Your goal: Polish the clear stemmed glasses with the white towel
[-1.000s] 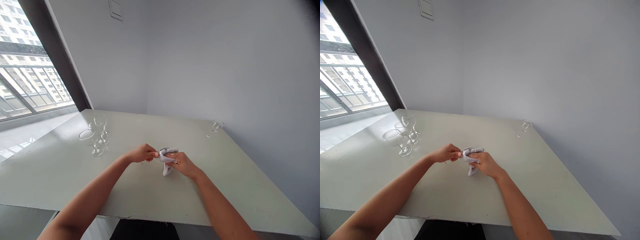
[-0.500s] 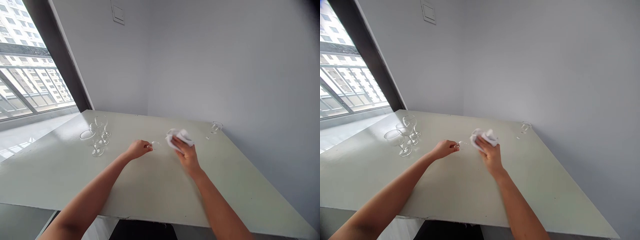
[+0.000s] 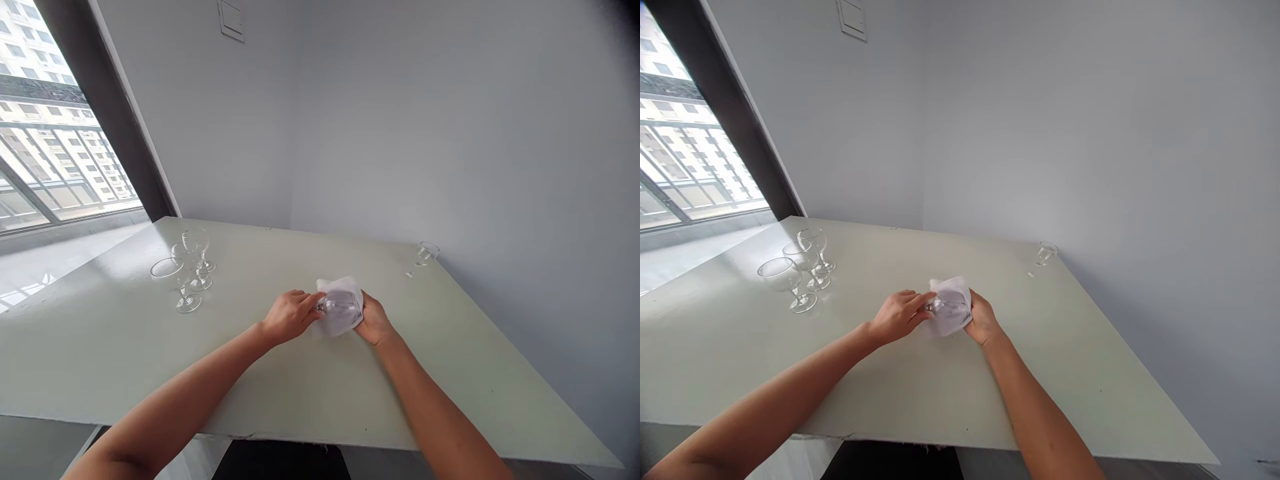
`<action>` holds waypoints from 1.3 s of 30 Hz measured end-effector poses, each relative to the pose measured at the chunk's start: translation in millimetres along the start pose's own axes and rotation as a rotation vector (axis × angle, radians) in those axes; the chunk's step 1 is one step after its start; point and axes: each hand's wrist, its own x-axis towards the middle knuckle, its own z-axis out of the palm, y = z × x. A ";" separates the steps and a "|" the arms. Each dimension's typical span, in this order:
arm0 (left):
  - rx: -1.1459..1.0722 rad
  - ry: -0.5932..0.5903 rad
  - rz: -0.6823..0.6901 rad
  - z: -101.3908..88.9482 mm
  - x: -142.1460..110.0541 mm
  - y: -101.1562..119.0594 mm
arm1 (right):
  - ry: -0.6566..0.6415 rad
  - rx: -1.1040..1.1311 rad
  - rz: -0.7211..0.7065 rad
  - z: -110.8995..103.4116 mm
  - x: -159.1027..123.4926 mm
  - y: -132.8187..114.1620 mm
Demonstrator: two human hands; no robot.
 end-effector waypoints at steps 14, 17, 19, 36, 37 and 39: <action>-0.243 0.185 -0.427 16.1 0.9 36.1 | -0.117 0.087 -0.167 58.7 -24.5 31.9; -0.663 0.038 -0.491 7.2 2.8 32.1 | -0.130 0.178 -0.040 47.2 -17.9 31.5; -1.076 -0.037 -0.559 -0.7 5.7 25.6 | -0.150 0.243 0.042 40.3 -15.8 29.1; -1.641 0.307 -1.107 -11.6 12.7 -19.0 | 0.007 -0.695 -0.509 16.6 -14.3 14.8; -1.676 0.267 -1.121 -10.6 11.9 -19.3 | -0.121 -0.843 -0.612 20.5 -18.7 14.1; -1.771 0.153 -1.135 -8.7 10.7 -15.6 | -0.310 -1.054 -0.746 29.3 -26.4 13.9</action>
